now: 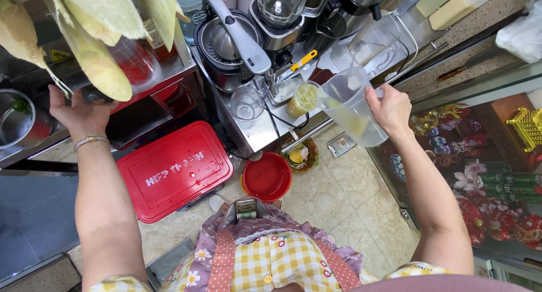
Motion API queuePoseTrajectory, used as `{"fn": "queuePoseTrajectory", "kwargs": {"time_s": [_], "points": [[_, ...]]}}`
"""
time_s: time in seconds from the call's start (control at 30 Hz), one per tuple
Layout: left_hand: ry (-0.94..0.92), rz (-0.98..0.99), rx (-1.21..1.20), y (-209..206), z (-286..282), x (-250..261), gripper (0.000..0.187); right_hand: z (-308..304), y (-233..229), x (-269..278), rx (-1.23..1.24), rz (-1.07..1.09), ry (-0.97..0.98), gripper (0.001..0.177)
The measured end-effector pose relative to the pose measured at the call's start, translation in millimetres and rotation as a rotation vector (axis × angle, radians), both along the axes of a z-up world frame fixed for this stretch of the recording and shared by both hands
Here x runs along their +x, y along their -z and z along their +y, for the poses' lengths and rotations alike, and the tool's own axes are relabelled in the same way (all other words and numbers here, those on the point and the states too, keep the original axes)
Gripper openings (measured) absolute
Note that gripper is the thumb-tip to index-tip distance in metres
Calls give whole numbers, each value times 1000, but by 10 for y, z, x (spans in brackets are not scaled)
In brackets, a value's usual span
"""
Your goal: The person selects sugarcane stalks from a hanging bundle and feeds them into a manual press, then adds ice and lime to a cup, pours pressed juice from a pitcher, tops the drink with fruit garnish, and seals it in a small plastic bag for a customer.
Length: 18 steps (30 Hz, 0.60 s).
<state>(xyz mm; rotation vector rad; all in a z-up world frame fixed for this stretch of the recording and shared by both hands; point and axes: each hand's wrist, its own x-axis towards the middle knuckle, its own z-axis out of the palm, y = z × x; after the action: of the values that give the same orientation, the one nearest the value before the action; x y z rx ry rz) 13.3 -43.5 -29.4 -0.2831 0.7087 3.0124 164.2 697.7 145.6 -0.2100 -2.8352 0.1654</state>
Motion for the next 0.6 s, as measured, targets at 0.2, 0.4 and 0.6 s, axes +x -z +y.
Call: {"fn": "queuePoseTrajectory", "kwargs": {"time_s": [0.2, 0.4, 0.6], "points": [[-10, -32, 6, 48, -30, -10, 101, 204, 421, 337, -473, 66, 97, 46], [-96, -202, -23, 177, -28, -87, 118, -1058, 1139, 447, -1296, -257, -286, 24], [-155, -291, 18, 143, 171, -171, 118, -3194, 2344, -233, -1468, -574, -414, 40]]}}
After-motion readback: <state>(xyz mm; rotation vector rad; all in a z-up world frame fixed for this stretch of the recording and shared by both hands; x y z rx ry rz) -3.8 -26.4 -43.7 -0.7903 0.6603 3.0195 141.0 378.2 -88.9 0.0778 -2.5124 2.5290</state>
